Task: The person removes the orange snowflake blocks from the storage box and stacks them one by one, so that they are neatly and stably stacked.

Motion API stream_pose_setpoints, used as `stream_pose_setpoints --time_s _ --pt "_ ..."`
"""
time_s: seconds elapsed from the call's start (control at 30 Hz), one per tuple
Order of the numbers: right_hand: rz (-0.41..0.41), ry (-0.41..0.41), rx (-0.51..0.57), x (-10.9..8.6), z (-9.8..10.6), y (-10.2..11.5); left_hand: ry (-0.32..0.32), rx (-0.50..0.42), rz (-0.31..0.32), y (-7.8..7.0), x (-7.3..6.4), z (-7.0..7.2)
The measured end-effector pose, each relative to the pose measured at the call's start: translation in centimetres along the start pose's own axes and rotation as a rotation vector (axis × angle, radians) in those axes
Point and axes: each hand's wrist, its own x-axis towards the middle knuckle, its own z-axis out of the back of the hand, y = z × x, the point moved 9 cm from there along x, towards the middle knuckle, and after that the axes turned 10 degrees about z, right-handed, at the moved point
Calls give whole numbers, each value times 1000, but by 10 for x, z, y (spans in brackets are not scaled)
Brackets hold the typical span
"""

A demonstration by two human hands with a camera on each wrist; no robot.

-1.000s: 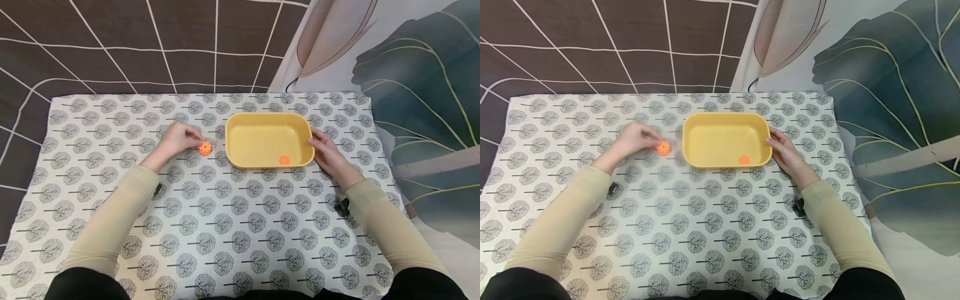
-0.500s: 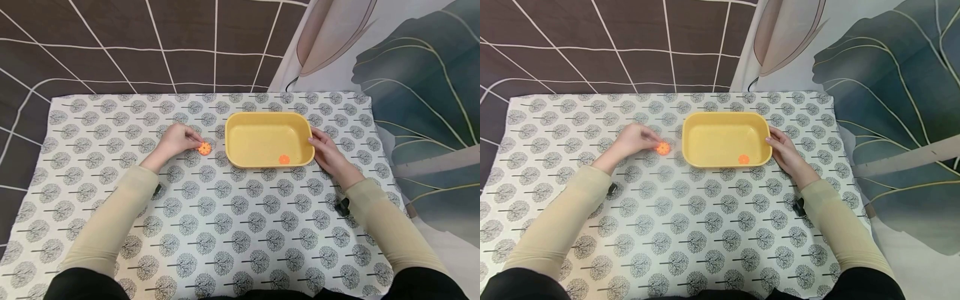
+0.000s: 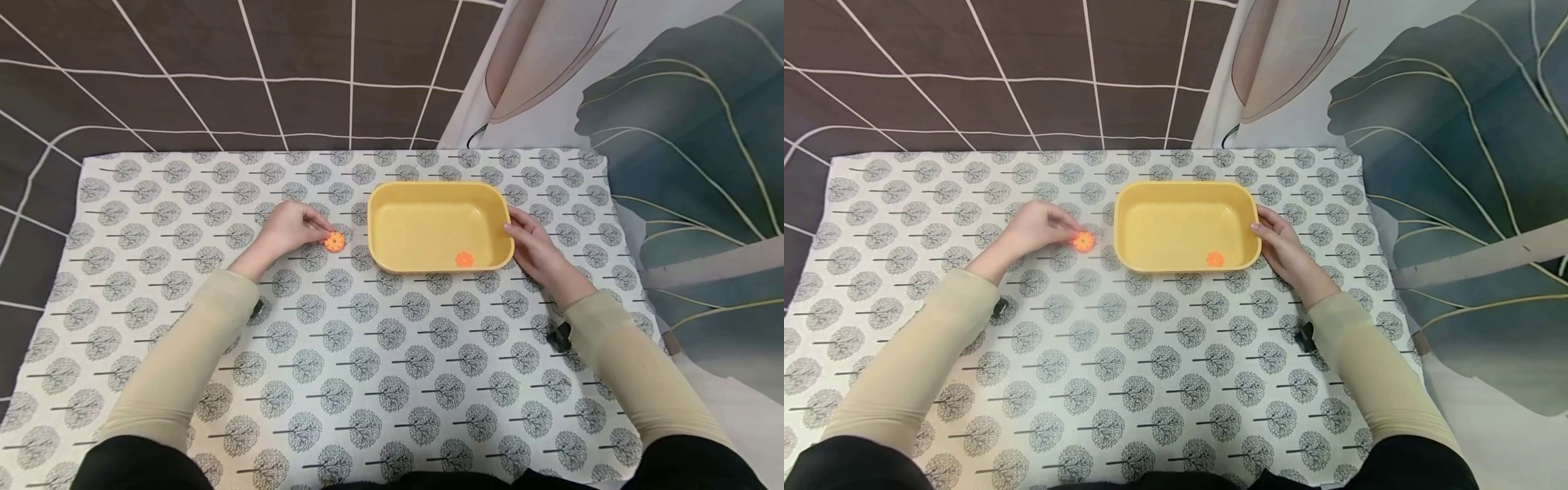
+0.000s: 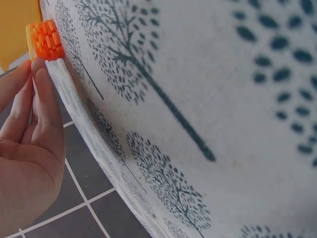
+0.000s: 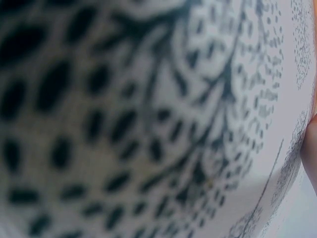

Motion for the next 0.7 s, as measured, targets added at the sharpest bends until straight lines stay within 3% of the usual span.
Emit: stream_pose_setpoints --time_s 0.3,0.43,0.7 --pt "-2 5 -3 1 1 0 16 -26 -5 -1 0 2" --pt "1 6 -3 1 1 0 -10 -17 -21 -5 1 7" --pt "2 6 -14 2 1 0 -58 -8 -71 -28 1 14"
